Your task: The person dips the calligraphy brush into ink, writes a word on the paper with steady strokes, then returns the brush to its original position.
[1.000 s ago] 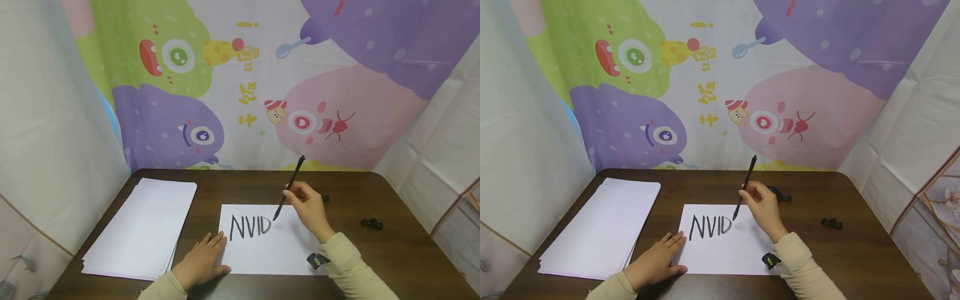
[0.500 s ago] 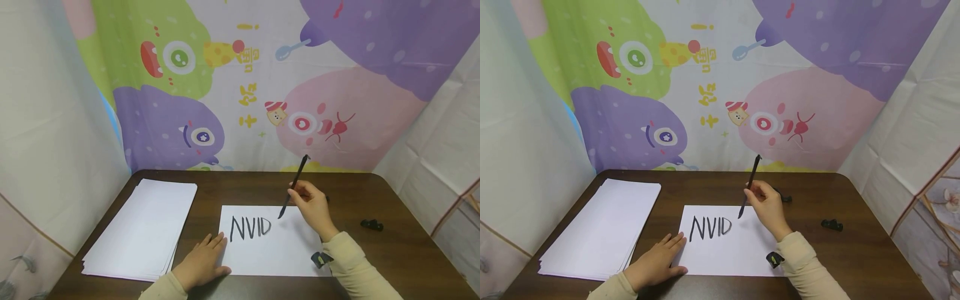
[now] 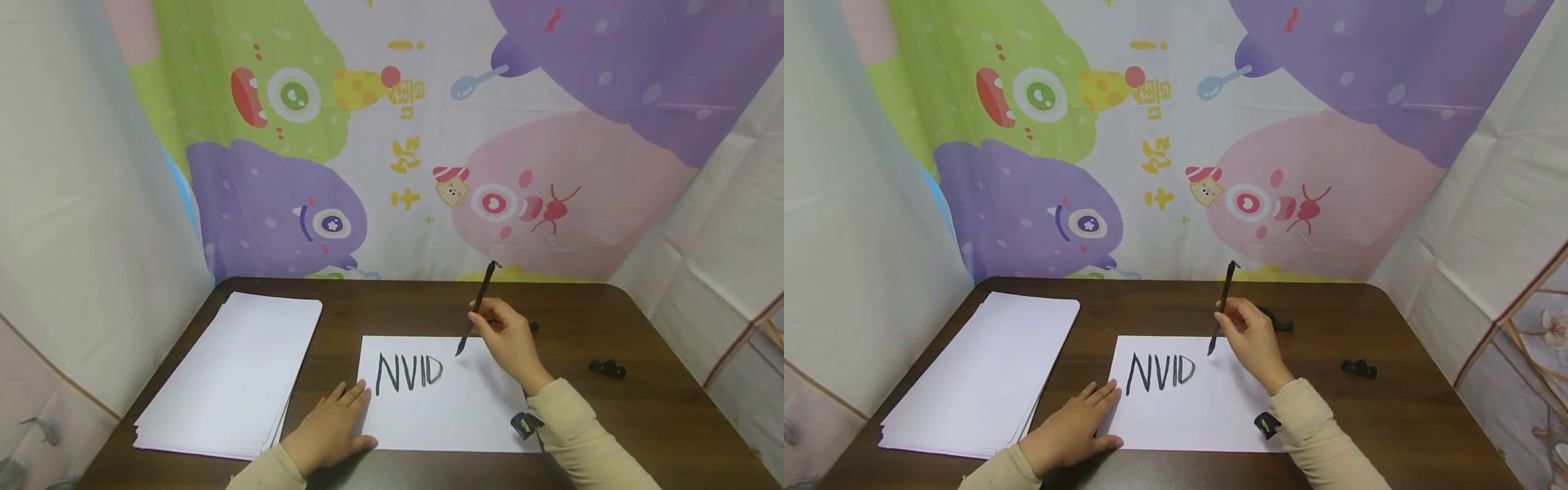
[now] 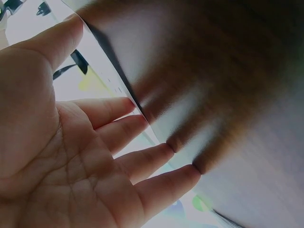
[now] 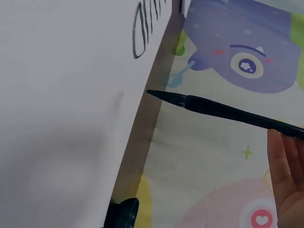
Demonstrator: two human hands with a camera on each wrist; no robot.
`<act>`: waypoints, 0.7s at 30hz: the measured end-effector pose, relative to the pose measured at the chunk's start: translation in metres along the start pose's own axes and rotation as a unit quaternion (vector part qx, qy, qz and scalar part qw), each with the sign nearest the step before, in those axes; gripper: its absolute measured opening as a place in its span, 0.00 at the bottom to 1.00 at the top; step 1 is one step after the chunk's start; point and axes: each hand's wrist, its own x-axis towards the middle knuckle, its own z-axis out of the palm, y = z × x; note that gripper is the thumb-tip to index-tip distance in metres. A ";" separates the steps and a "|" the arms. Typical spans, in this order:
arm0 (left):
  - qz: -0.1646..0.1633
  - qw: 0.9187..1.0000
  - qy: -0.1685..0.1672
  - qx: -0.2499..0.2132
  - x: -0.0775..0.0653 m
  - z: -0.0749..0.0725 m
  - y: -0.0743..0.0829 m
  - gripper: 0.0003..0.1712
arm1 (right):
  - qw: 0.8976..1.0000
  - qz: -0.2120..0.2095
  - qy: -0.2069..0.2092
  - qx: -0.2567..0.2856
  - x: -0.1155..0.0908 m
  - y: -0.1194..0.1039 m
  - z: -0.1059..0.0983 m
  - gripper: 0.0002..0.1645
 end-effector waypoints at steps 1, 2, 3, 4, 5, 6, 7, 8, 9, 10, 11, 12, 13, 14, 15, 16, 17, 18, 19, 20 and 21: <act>0.000 1.000 0.000 -0.001 0.000 0.000 0.000 0.47 | 1.000 -0.006 -0.001 -0.006 0.000 -0.003 0.000 0.10; 0.000 1.000 0.000 -0.002 0.000 0.000 0.000 0.47 | 1.000 -0.012 -0.002 -0.012 0.000 -0.007 0.001 0.10; 0.000 1.000 0.000 -0.003 0.000 -0.001 0.000 0.47 | 1.000 -0.019 -0.003 -0.016 0.000 -0.010 0.001 0.10; 0.000 1.000 0.000 -0.003 0.000 -0.001 0.000 0.47 | 0.999 -0.025 -0.004 -0.020 0.000 -0.012 0.001 0.10; 0.000 1.000 0.000 -0.003 0.000 -0.001 0.000 0.47 | 0.999 -0.031 -0.005 -0.022 0.000 -0.014 0.002 0.10; 0.000 1.000 -0.001 -0.003 -0.001 -0.001 0.000 0.47 | 0.999 -0.039 -0.006 -0.023 -0.001 -0.015 0.002 0.10; 0.000 1.000 0.000 -0.002 -0.001 -0.001 0.001 0.47 | 0.999 -0.046 -0.007 -0.024 -0.001 -0.016 0.003 0.10; 0.000 1.000 0.000 -0.002 -0.001 -0.001 0.001 0.47 | 0.998 -0.053 -0.007 -0.024 -0.001 -0.017 0.004 0.10; 0.000 1.000 0.000 -0.001 -0.001 -0.001 0.001 0.47 | 0.998 -0.061 -0.007 -0.024 -0.001 -0.018 0.005 0.11; 0.001 1.000 0.000 -0.002 -0.001 -0.001 0.001 0.47 | 0.997 -0.067 -0.007 -0.026 -0.001 -0.018 0.006 0.11; 0.001 1.000 0.001 -0.002 -0.001 -0.001 0.001 0.47 | 0.997 -0.073 -0.008 -0.026 -0.002 -0.018 0.007 0.11; 0.001 1.000 0.001 -0.002 -0.001 -0.001 0.001 0.47 | 0.996 -0.080 -0.008 -0.027 -0.002 -0.018 0.008 0.12; 0.001 1.000 0.001 -0.003 -0.001 -0.001 0.001 0.47 | 0.996 -0.085 -0.009 -0.025 -0.002 -0.017 0.010 0.12; 0.001 1.000 0.001 -0.004 -0.001 -0.002 0.001 0.47 | 0.996 -0.089 -0.009 -0.025 -0.002 -0.017 0.011 0.12; 0.001 1.000 0.001 -0.004 -0.001 -0.002 0.001 0.47 | 0.995 -0.094 -0.010 -0.025 -0.003 -0.014 0.013 0.13; 0.001 1.000 0.001 -0.005 -0.001 -0.002 0.001 0.47 | 0.995 -0.099 -0.010 -0.025 -0.003 -0.011 0.014 0.13; 0.000 1.000 0.000 -0.005 -0.001 -0.002 0.001 0.47 | 0.994 -0.103 -0.011 -0.027 -0.004 -0.008 0.016 0.13; 0.000 1.000 -0.001 -0.006 -0.001 -0.002 0.002 0.47 | 0.994 -0.105 -0.012 -0.028 -0.004 -0.003 0.017 0.13; 0.000 1.000 -0.001 -0.007 -0.001 -0.002 0.002 0.47 | 0.994 -0.108 -0.014 -0.030 -0.004 0.001 0.018 0.13; 0.000 1.000 -0.001 -0.007 -0.001 -0.003 0.002 0.47 | 0.993 -0.111 -0.017 -0.034 -0.005 0.005 0.019 0.14; 0.000 1.000 -0.002 -0.007 -0.001 -0.003 0.002 0.47 | 0.993 -0.114 -0.021 -0.034 -0.005 0.009 0.020 0.14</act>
